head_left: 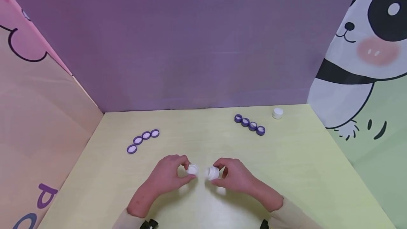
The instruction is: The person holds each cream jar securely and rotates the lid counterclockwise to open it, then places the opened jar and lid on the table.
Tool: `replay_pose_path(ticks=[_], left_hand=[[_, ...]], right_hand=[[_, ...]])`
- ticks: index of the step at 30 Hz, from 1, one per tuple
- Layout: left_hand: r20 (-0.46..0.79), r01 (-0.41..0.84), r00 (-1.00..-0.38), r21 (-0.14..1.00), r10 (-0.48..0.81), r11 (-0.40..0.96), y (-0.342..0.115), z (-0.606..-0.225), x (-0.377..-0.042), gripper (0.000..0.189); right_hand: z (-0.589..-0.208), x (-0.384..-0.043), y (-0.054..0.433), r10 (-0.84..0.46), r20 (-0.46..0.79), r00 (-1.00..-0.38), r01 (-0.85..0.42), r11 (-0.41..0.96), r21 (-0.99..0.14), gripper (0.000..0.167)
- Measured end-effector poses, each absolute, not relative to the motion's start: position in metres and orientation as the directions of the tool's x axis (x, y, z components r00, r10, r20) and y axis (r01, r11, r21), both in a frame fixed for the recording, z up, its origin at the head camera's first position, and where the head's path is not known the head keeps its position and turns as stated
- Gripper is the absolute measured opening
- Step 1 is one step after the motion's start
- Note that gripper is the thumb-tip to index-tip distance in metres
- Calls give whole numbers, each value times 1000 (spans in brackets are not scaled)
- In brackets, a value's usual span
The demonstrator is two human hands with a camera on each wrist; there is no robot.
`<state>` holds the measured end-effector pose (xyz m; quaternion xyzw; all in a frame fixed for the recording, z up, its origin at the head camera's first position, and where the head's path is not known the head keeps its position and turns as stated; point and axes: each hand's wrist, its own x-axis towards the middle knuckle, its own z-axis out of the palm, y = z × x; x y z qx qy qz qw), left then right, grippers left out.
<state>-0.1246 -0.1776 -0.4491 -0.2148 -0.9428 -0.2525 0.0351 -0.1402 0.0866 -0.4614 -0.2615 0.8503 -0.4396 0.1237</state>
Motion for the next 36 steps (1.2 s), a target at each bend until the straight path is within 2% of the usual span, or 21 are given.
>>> replay_pose_path(ticks=[7,12,14,21,36], left_hand=[[190,399,-917,460,351,794,-192,-451,-124,29],[155,373,-927,493,342,786,-206,-451,-125,54],[128,363,-928,527,350,768,-212,-451,-126,58],[79,336,-927,607,366,721,-233,-453,-129,49],[79,288,-954,497,288,819,-265,-452,-139,40]], right_hand=[[-463,-139,88,-554,9,-832,-326,477,-816,30],[-464,-138,89,-556,9,-831,-329,478,-815,30],[-464,-138,89,-558,10,-830,-328,474,-817,30],[-463,-137,88,-558,-1,-830,-317,473,-822,31],[-465,-136,95,-562,-5,-827,-302,452,-839,30]])
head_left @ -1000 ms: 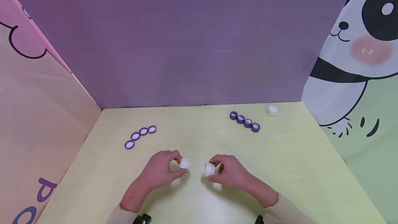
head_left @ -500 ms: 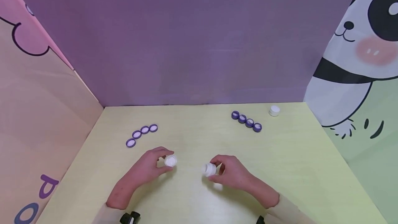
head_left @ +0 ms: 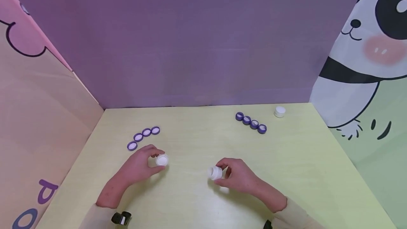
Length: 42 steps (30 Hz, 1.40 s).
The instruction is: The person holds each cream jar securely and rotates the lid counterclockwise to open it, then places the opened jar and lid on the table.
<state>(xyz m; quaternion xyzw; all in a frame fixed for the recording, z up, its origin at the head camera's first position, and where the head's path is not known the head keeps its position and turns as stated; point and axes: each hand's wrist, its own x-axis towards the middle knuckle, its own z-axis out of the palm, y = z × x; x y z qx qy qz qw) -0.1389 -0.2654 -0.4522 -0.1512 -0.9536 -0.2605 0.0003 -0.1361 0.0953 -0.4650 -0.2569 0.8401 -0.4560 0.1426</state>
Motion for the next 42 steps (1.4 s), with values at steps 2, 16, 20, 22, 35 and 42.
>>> replay_pose_path(ticks=[2,16,20,22,35,42], left_hand=[[79,281,-957,493,279,824,-270,-451,-142,40],[27,255,-958,532,284,808,-307,-456,-166,40],[-11,219,-964,541,267,812,-313,-457,-173,41],[-21,210,-965,540,262,815,-316,-457,-177,42],[-56,172,-966,586,252,792,-337,-465,-196,39],[13,225,-966,535,259,814,-341,-471,-204,41]], right_hand=[[-465,-136,96,-563,-2,-826,-303,448,-841,30],[-467,-136,100,-560,-3,-829,-305,457,-836,29],[-467,-136,100,-562,-12,-827,-304,465,-832,28],[-466,-137,101,-563,-13,-826,-304,465,-832,28],[-467,-137,102,-579,-17,-815,-311,462,-830,29],[-468,-136,101,-580,-24,-814,-305,462,-833,30]])
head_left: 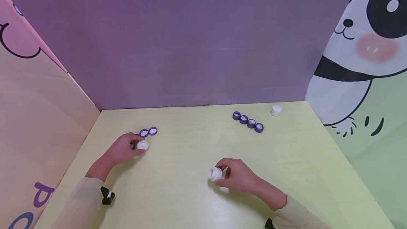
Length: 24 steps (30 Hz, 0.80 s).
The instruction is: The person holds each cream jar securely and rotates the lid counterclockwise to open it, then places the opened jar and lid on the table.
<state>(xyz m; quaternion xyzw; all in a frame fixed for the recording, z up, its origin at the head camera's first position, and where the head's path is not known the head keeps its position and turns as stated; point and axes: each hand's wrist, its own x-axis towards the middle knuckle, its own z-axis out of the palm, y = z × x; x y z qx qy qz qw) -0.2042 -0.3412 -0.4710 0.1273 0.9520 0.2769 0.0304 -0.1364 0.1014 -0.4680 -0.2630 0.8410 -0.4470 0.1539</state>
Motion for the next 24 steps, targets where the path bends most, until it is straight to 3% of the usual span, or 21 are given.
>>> replay_pose_path(ticks=[14,24], left_hand=[[61,248,-967,471,249,847,-355,-479,-212,45],[19,175,-982,465,188,868,-357,-481,-214,48]], right_hand=[[-465,-133,102,-577,-23,-816,-301,460,-835,29],[-466,-133,105,-575,-28,-818,-298,464,-834,29]])
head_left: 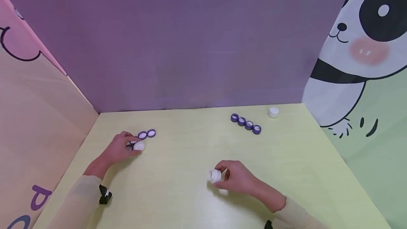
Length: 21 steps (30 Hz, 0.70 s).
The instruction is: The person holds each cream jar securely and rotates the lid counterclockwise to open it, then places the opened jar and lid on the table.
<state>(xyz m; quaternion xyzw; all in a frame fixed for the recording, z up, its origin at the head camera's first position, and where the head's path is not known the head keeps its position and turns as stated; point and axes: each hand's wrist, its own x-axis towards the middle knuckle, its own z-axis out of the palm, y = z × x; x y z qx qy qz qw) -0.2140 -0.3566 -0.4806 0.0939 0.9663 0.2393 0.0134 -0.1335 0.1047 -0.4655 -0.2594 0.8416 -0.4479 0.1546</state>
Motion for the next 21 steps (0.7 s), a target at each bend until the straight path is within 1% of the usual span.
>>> replay_pose_path(ticks=[5,10,21], left_hand=[[-3,156,-984,452,176,878,-357,-482,-214,49],[4,171,-982,430,187,887,-355,-482,-215,51],[9,183,-980,420,198,889,-352,-478,-214,53]], right_hand=[[-466,-132,103,-576,-29,-817,-302,471,-829,30],[-467,-132,103,-579,-25,-815,-316,480,-818,30],[-469,-134,104,-576,-19,-817,-331,495,-803,32]])
